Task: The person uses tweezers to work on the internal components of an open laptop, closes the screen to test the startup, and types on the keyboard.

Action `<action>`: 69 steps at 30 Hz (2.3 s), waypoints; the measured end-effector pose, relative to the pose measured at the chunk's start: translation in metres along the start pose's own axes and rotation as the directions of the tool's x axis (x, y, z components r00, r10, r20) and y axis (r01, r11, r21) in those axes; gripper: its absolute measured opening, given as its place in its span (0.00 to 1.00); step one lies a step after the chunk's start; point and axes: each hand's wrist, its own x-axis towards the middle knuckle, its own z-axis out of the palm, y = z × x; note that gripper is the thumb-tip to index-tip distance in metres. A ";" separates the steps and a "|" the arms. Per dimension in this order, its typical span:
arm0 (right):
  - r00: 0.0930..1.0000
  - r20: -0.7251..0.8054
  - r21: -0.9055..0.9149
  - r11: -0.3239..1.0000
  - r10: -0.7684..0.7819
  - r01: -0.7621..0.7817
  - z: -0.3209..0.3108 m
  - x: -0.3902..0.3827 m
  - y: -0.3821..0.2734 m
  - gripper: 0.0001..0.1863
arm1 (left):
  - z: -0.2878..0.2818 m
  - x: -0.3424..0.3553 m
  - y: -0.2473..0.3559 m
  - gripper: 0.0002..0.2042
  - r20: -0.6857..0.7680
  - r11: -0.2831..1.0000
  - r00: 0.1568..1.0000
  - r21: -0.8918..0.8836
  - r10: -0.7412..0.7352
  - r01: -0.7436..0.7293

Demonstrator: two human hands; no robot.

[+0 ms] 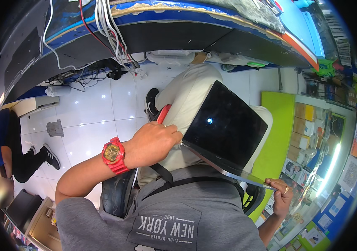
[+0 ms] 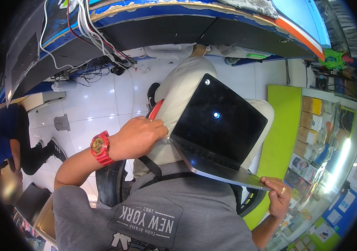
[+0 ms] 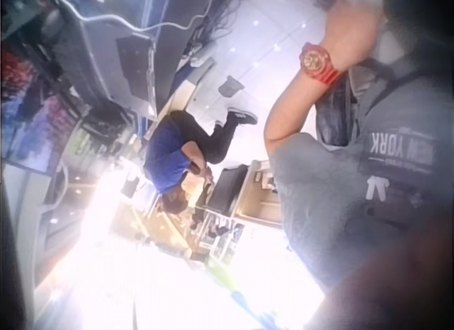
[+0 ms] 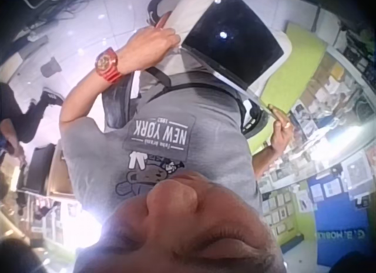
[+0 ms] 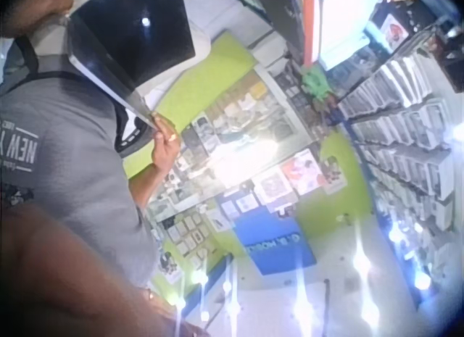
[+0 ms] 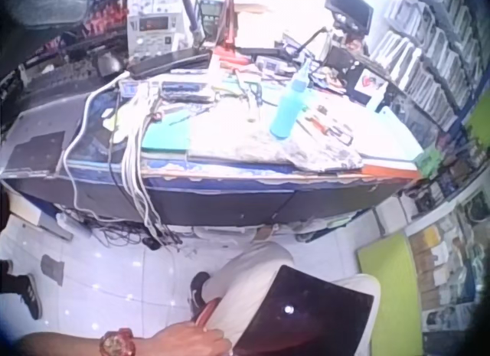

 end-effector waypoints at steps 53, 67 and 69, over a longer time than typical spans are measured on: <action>0.978 -0.069 0.038 0.979 -0.196 0.199 0.004 0.011 0.022 0.13 | -0.012 0.031 0.032 0.15 0.075 0.972 0.995 0.221 0.070 -0.085; 0.980 -0.094 0.062 0.982 -0.173 0.179 -0.003 0.017 0.022 0.10 | -0.005 0.037 0.030 0.21 0.081 0.978 0.994 0.193 0.069 -0.083; 0.980 -0.098 0.059 0.982 -0.172 0.178 -0.003 0.016 0.023 0.09 | -0.004 0.038 0.032 0.21 0.079 0.974 0.994 0.205 0.079 -0.094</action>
